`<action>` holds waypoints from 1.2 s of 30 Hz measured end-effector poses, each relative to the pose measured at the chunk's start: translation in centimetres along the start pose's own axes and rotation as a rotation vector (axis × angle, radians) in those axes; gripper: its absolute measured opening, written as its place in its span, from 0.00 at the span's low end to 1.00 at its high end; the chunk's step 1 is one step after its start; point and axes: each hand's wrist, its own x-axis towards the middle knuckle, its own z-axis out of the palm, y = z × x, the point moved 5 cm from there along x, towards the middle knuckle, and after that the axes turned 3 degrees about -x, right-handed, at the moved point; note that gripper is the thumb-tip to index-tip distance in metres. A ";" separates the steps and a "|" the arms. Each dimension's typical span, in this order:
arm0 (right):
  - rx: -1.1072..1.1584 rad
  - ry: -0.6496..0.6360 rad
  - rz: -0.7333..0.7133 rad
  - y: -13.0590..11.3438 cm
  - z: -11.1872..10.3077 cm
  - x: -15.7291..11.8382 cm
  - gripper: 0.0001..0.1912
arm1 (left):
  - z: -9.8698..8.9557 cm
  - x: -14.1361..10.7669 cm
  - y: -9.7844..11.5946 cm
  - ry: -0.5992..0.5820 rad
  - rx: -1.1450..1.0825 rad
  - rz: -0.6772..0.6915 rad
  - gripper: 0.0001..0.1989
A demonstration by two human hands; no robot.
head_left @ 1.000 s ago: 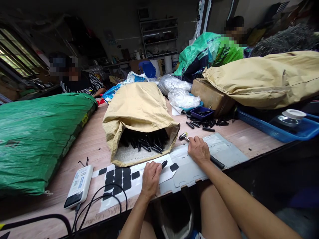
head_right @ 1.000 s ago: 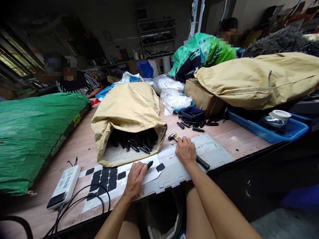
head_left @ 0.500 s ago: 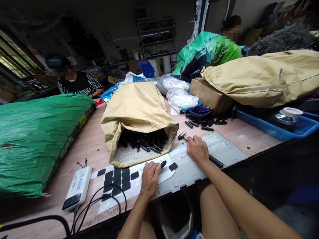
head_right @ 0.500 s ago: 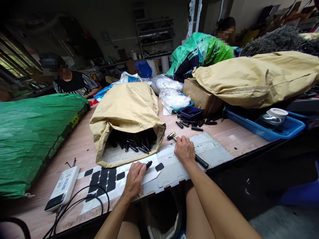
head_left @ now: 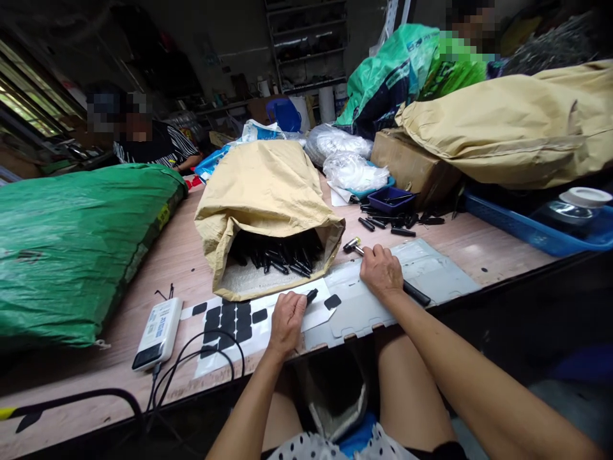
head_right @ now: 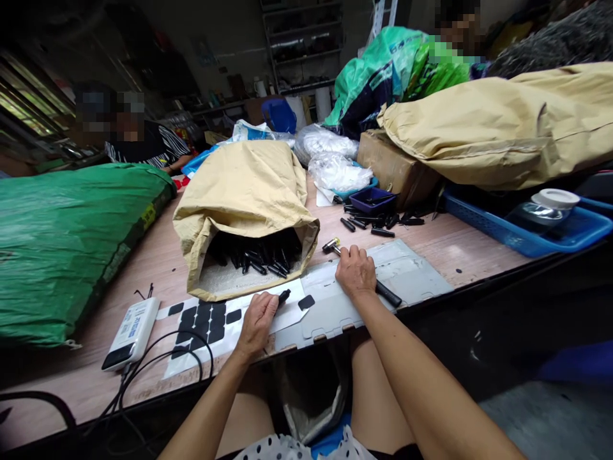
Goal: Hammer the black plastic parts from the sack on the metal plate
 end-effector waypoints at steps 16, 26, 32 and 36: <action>0.008 -0.017 -0.025 0.1 -0.3 -0.3 0.12 | -0.2 -0.2 0.4 0.021 0.013 -0.014 0.20; -0.001 0.033 -0.015 0.0 0.0 -0.4 0.13 | 0.0 -0.3 0.5 -0.019 0.021 -0.007 0.20; -0.023 0.024 -0.006 0.1 -0.1 -0.5 0.14 | 0.0 -0.3 0.5 -0.029 0.002 0.013 0.19; -0.043 0.017 -0.008 0.0 -0.1 -0.6 0.14 | 0.1 -0.4 0.5 -0.035 0.007 0.026 0.18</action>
